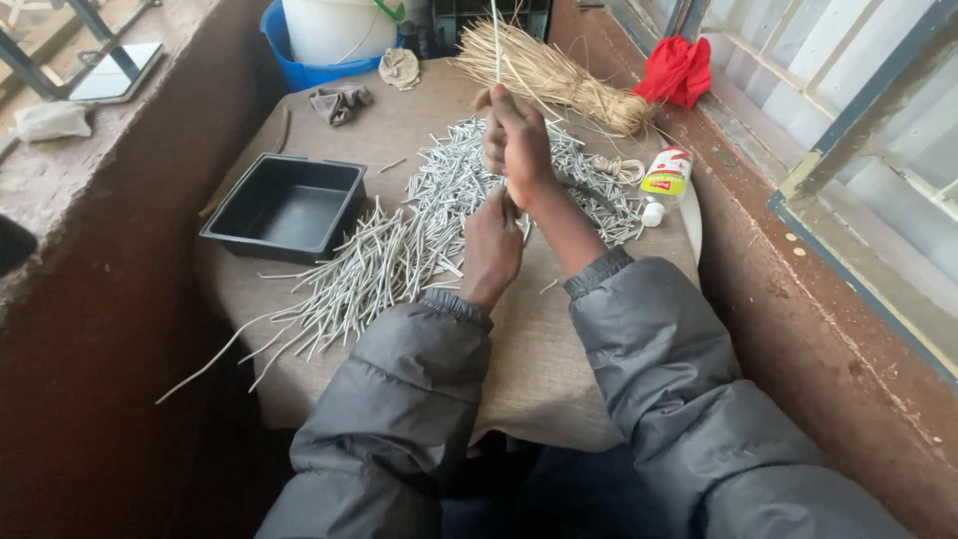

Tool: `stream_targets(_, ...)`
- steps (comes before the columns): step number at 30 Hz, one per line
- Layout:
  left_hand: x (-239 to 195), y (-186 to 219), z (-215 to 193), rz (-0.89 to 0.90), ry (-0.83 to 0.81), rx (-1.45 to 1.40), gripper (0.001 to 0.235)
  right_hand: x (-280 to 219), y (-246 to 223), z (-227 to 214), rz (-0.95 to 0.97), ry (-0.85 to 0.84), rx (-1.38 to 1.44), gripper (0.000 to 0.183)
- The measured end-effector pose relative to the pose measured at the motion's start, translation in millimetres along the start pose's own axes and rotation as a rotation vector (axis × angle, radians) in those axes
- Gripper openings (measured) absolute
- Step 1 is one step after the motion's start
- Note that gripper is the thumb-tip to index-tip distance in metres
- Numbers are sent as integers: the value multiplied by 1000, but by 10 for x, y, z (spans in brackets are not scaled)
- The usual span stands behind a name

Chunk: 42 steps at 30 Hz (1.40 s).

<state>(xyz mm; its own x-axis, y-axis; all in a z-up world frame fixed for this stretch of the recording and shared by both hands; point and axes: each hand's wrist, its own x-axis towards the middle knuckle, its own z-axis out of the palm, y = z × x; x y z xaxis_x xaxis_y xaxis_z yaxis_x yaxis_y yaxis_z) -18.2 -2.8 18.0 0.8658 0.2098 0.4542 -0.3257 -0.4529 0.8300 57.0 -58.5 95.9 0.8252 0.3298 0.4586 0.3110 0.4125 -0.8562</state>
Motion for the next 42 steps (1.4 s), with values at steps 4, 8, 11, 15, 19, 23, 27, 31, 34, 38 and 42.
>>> stream_targets(4, 35, -31, -6, 63, 8, 10, 12, 109, 43, -16, 51, 27, 174, 26)
stream_targets(8, 57, -62, 16, 49, -16, -35, 21, 108, 7, 54, 25, 99, 108, 28)
stream_targets(11, 30, -16, -10, 12, -11, -84, 32, 119, 35, 20, 5, 155, 129, 27)
stream_targets(15, 47, -40, -8, 13, -14, -61, 32, 236, 208, -149, 60, 215, 381, 22)
stream_targets(19, 57, -94, 28, -20, -46, -84, 35, 234, 203, -169, 61, 209, 373, 23)
stream_targets(23, 33, -100, 40, 64, 27, -110, 39, 256, 245, -244, 11, 115, 507, 23)
stream_targets(27, -6, 16, -15, 129, 39, -248, 47, 474, 493, -473, 89, -41, 835, 19)
stream_targets(31, 2, 21, 0, 112, 37, -282, 43, 520, 527, -505, 134, 9, 920, 21)
stream_targets(34, 72, -2, -39, 130, 3, -182, 46, 478, 409, -436, 101, 36, 799, 25)
stream_targets(38, 45, 37, -100, 97, -63, -75, 33, 337, 112, -312, 136, 172, 512, 30)
stream_targets(42, 23, -71, 1, 50, -149, 5, 36, 393, -61, -343, 43, 375, 224, 42)
